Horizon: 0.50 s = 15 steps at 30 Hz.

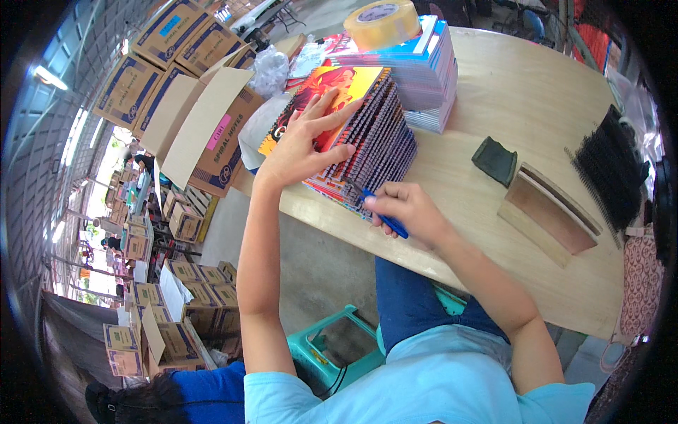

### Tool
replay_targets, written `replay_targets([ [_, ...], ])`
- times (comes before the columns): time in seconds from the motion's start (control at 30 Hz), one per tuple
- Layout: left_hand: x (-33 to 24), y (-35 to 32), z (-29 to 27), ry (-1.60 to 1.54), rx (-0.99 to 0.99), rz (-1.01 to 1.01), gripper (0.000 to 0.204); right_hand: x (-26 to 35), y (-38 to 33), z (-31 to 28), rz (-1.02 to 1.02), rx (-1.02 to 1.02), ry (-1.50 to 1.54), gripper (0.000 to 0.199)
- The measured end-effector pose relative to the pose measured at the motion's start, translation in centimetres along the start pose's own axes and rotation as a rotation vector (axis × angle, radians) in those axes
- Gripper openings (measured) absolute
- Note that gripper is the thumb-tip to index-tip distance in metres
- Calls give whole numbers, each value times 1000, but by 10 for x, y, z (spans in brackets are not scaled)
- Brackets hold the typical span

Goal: The person uses a blue utility knife to trim the spiral binding of a stack of notebooks. They hold the notebooks steady with one hand while cutting along the edge with the other, then reposition the stack to continue trimming.

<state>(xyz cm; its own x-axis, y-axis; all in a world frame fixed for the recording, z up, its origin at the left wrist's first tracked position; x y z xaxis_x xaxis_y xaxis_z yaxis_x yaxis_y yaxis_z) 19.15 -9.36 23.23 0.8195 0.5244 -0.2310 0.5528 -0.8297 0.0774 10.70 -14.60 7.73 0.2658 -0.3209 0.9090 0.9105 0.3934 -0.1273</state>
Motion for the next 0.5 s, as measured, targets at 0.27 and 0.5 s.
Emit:
replay_targets([
  [0.27, 0, -4, 0, -15, -11, -23, 71, 76, -63, 12, -862, -549, -957, 35],
  [0.5, -2, -1, 1, -2, -14, 2, 71, 17, -14, -9, -309, -189, -273, 28],
])
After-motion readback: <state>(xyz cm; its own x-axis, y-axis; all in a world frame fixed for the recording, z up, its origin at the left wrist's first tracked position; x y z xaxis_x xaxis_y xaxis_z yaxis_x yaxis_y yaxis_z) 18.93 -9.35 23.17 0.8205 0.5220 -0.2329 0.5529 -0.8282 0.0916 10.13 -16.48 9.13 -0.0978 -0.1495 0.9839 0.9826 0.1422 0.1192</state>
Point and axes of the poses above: each hand's wrist, its own y-axis towards the middle knuckle, its own z-axis out of the palm, x = y × z, the point moved 10 cm from there along y, towards the middle knuckle, and after that the axes turned 5 degrees about x, right-handed, at the moved point
